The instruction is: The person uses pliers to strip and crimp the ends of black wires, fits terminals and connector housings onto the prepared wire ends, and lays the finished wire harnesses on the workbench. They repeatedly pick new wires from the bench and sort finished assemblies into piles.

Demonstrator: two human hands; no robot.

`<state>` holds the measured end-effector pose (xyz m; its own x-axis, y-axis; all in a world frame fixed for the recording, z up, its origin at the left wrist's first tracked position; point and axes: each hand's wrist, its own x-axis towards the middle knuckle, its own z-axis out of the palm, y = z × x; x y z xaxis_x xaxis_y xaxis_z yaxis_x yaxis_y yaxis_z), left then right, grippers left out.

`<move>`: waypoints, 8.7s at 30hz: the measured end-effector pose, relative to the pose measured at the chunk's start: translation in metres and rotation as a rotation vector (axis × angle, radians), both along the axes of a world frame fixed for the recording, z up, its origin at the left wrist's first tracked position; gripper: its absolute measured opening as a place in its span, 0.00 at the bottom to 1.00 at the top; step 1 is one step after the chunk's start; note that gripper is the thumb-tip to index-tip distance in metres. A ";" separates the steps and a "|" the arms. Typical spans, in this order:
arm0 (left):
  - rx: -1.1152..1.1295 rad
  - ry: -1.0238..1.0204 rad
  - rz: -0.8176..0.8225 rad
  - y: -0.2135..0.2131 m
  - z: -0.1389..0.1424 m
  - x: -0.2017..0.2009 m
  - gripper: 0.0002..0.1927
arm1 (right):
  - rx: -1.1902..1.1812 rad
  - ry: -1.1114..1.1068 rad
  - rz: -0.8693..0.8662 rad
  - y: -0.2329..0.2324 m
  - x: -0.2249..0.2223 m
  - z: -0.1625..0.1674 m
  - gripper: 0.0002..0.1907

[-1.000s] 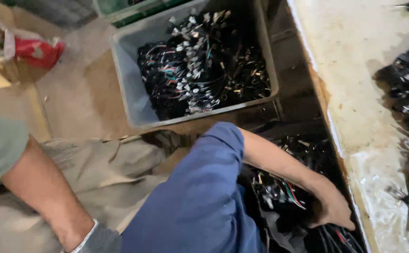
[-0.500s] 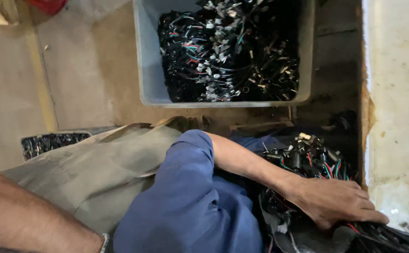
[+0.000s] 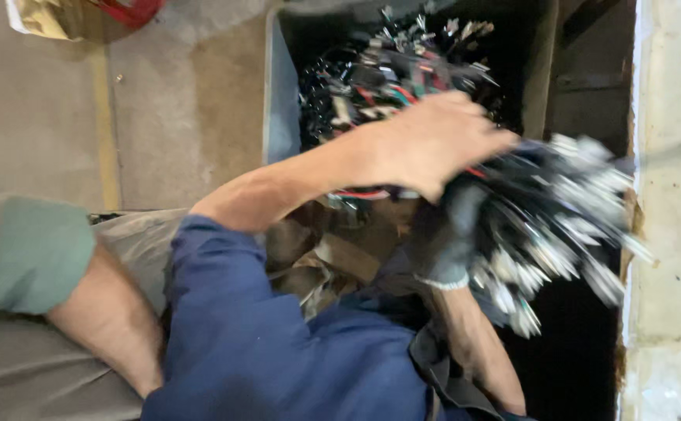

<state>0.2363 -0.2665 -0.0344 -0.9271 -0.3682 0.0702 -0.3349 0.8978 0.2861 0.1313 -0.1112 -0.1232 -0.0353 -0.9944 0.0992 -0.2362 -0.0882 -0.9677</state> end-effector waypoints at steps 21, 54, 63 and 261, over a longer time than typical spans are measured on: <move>0.054 -0.860 0.560 0.025 -0.203 0.071 0.23 | 0.309 -0.435 -0.513 0.118 -0.163 0.035 0.20; 0.728 0.259 -0.277 0.086 0.007 -0.277 0.11 | 0.268 0.694 -1.010 0.315 -0.241 0.037 0.16; 0.018 0.490 -0.015 -0.050 0.018 -0.462 0.34 | -0.052 0.860 -0.847 0.232 -0.261 0.177 0.14; 0.036 0.815 0.067 -0.037 0.090 -0.486 0.13 | -0.348 0.977 -0.673 0.076 -0.333 0.141 0.17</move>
